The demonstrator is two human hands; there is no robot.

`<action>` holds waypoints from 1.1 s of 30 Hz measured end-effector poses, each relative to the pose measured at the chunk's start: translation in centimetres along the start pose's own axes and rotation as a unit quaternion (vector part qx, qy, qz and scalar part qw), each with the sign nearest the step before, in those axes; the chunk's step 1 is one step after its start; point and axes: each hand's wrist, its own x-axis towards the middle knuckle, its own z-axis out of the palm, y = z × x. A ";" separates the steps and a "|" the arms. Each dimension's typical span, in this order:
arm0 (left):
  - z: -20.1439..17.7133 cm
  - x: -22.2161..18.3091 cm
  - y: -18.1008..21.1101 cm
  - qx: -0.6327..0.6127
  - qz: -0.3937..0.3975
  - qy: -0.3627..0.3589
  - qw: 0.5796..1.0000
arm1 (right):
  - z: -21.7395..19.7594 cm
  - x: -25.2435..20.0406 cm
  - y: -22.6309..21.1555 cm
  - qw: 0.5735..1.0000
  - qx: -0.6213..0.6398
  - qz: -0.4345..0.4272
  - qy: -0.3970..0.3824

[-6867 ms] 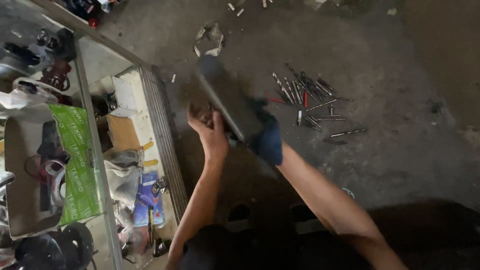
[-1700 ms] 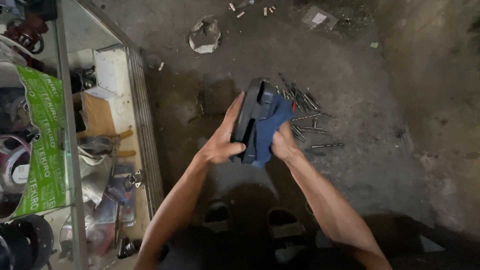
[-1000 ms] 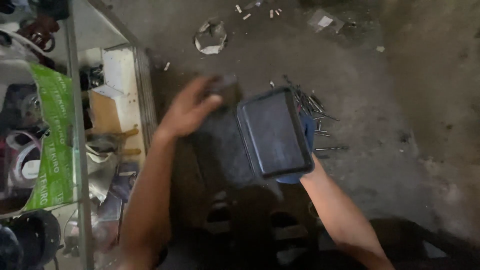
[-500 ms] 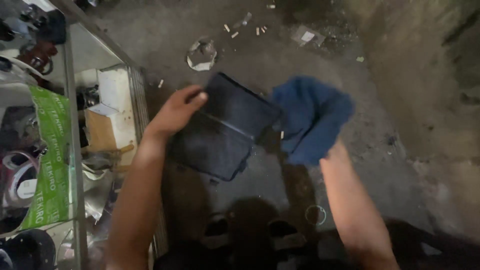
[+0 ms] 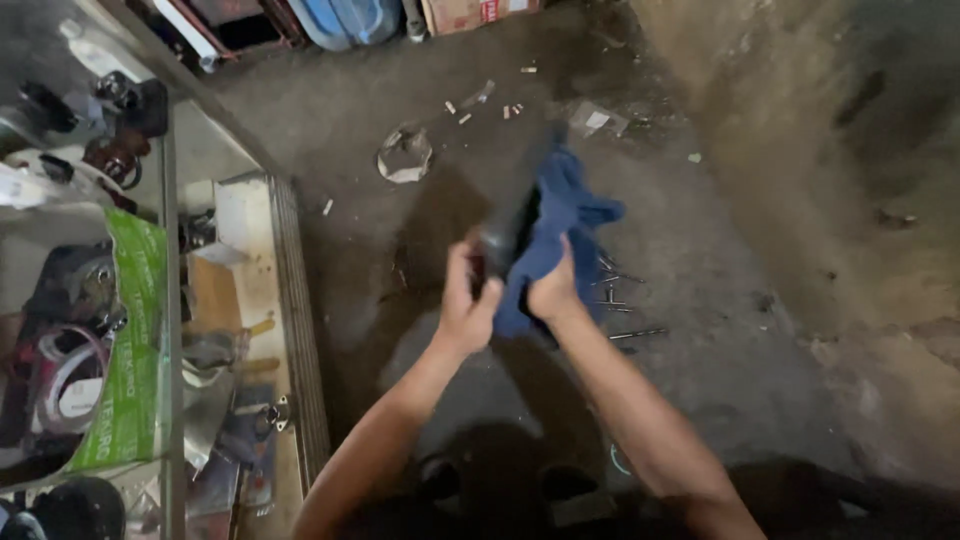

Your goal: Cleaning a black plastic tool case using a cloth.

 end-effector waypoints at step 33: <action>2.3 8.5 15.6 0.031 0.355 -0.098 0.929 | 4.4 13.0 -19.2 0.880 0.326 0.345 -0.006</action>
